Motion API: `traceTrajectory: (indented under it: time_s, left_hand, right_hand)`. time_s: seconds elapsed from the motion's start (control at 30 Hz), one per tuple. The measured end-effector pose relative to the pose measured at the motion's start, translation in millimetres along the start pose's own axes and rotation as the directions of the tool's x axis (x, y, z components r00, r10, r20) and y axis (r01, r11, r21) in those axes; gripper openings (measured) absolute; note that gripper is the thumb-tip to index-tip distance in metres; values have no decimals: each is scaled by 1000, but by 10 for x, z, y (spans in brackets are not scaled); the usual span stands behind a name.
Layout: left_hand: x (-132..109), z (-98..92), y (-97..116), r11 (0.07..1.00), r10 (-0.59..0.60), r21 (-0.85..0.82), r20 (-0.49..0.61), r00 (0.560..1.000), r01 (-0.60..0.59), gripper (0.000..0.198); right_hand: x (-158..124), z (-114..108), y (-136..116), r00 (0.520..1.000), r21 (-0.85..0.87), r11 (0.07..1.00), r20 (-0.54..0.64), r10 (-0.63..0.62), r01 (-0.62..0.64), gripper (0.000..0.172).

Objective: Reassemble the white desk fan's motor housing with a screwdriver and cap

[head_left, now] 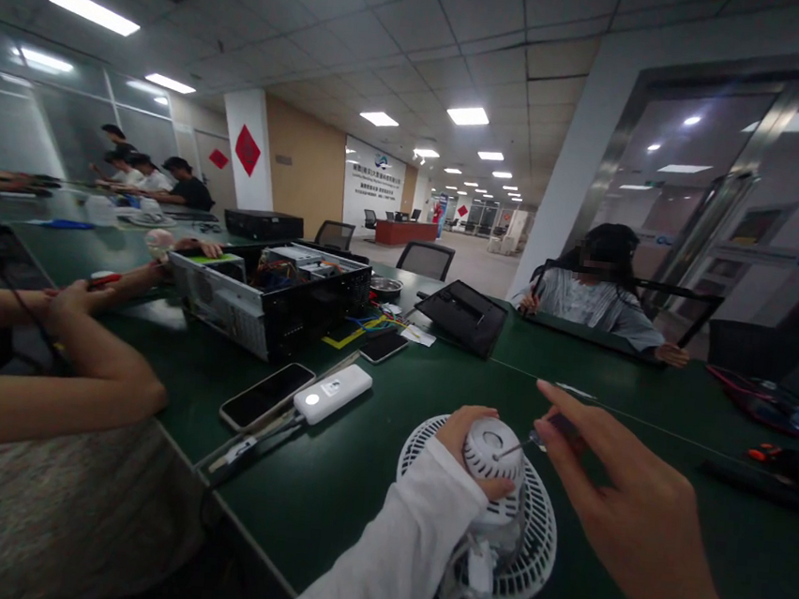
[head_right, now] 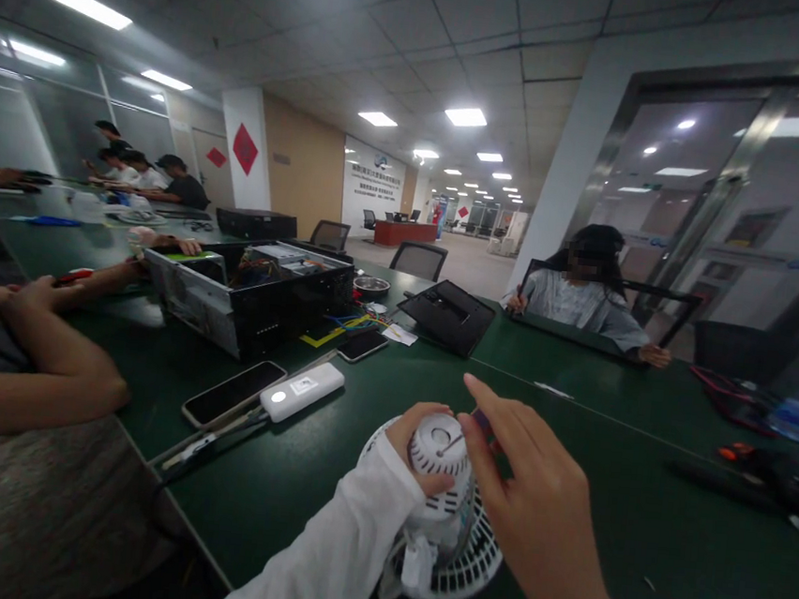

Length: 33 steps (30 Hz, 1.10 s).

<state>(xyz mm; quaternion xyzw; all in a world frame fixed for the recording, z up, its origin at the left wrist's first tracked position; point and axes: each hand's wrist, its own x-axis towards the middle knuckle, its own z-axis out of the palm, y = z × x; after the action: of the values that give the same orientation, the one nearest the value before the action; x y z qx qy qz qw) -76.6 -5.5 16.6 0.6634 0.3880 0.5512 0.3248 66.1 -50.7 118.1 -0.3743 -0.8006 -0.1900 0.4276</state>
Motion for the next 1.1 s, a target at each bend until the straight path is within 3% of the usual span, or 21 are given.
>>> traceTrajectory:
  time_s: [0.17,0.4,0.57,0.73,0.9,1.1]
  left_hand:
    - [20,5,-29,999,25,-30,19,999,-25,75]
    - [-19,30,-4,999,47,7,11,999,-47,76]
    - [-8,30,-23,999,51,12,14,999,-52,75]
    - [5,51,-64,997,73,24,5,997,-73,76]
    - [9,59,-116,994,107,28,14,994,-107,75]
    - [1,73,-137,993,114,22,20,993,-114,74]
  right_hand:
    - [43,-27,-24,996,47,999,84,-11,7,38]
    - [143,109,-27,998,-77,996,-41,-42,39,31]
    - [122,83,-26,998,3,998,9,-66,66,32]
    - [117,160,-22,992,-69,997,-119,-34,26,23]
    - [130,206,-33,999,51,998,-46,27,-25,31]
    - [129,239,-63,989,27,1000,-148,-2,6,19]
